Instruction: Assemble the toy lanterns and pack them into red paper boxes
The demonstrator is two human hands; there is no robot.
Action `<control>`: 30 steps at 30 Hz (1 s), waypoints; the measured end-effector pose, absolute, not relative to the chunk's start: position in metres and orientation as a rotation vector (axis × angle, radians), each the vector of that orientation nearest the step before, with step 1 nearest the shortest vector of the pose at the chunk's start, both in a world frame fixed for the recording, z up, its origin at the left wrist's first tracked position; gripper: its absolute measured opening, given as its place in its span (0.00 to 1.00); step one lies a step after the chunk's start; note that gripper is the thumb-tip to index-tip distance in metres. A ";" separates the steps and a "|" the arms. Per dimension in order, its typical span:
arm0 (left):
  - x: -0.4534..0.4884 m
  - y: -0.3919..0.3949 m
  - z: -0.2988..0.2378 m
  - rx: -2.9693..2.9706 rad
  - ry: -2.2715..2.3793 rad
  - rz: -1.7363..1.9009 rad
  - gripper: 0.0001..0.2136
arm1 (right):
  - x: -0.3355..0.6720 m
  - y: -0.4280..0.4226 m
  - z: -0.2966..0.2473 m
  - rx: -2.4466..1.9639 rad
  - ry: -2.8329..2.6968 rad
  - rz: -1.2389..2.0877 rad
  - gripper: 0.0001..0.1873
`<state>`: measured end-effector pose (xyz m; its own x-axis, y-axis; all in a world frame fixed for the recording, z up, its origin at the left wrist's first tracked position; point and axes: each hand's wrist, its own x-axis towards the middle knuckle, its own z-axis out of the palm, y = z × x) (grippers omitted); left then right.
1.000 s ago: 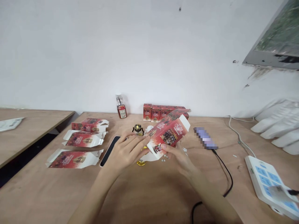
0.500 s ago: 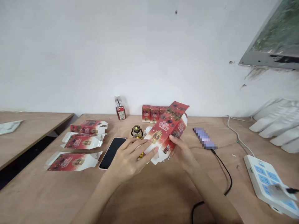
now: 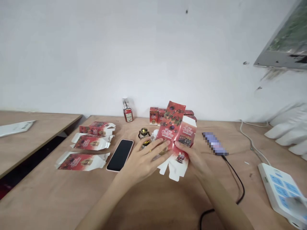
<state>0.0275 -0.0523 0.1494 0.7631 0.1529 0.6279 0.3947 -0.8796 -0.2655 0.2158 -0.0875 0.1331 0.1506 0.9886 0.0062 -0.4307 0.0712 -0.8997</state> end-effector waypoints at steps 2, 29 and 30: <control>0.027 -0.052 0.149 -2.537 -0.412 -0.947 0.18 | 0.217 -0.089 0.134 -0.913 -0.779 1.313 0.23; -0.086 0.014 0.153 -1.660 -1.966 -0.881 0.19 | 0.201 -0.095 0.123 -1.487 -2.046 0.643 0.23; -0.090 0.022 0.145 -1.705 -2.015 -0.835 0.19 | 0.196 -0.094 0.120 -1.493 -2.086 0.592 0.23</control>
